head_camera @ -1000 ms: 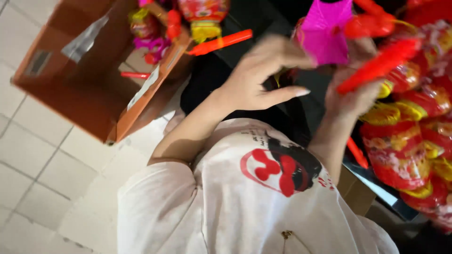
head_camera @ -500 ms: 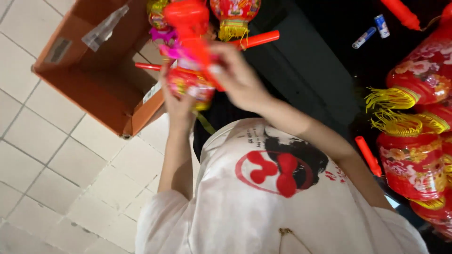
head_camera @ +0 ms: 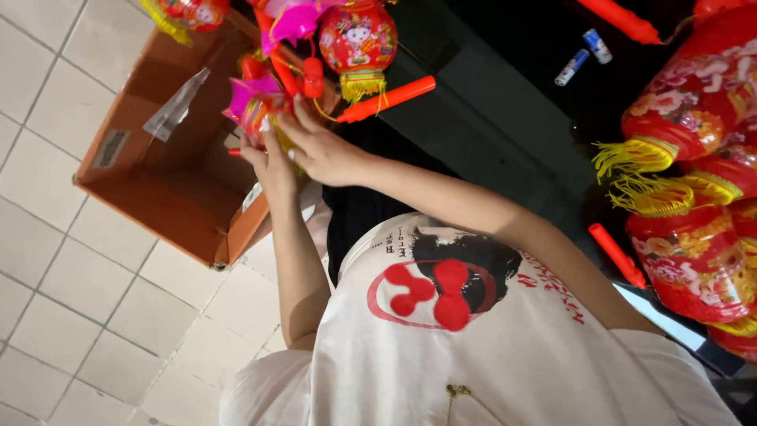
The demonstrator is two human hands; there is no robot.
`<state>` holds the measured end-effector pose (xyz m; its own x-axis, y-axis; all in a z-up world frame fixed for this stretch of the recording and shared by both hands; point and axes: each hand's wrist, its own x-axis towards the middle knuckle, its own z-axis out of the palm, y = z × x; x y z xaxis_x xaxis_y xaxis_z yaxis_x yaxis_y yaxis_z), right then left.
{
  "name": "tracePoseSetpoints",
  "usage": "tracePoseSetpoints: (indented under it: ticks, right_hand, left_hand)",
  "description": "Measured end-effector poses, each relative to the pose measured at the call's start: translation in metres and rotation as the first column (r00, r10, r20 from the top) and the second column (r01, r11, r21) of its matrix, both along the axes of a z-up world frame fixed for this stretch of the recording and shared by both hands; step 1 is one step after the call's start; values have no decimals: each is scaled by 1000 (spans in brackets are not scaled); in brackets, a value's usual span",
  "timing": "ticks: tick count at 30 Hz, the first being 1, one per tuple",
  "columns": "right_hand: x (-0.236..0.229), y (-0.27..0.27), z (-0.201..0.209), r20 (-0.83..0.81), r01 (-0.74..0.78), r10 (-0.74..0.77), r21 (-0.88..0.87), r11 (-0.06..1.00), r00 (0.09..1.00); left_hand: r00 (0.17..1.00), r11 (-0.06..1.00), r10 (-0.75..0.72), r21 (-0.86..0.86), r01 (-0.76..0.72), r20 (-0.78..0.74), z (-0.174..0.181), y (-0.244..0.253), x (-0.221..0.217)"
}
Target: Assembling small decorative lanterns by attaching handles and decorative tops to the lantern bodies.
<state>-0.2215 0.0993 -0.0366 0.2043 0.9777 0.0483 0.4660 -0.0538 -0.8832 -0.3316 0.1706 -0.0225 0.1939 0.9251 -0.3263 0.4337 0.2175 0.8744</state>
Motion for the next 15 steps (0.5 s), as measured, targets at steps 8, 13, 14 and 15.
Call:
tracePoseSetpoints:
  ticks: [8, 13, 14, 15]
  right_hand:
    - [40, -83, 112, -349, -173, 174, 36, 984, 921]
    - [84, -177, 161, -623, -68, 91, 60, 996, 777]
    - [91, -201, 184, -549, -1, 113, 200, 980, 828]
    - [97, -227, 207, -469, 56, 115, 336, 940, 876]
  left_hand:
    - [988, 937, -17, 348, -38, 154, 23, -25, 20]
    - [951, 760, -205, 650, 5, 233, 105, -37, 65]
    - [945, 652, -278, 757, 54, 171, 115, -36, 76]
    - [934, 529, -343, 842, 103, 101, 125, -37, 87]
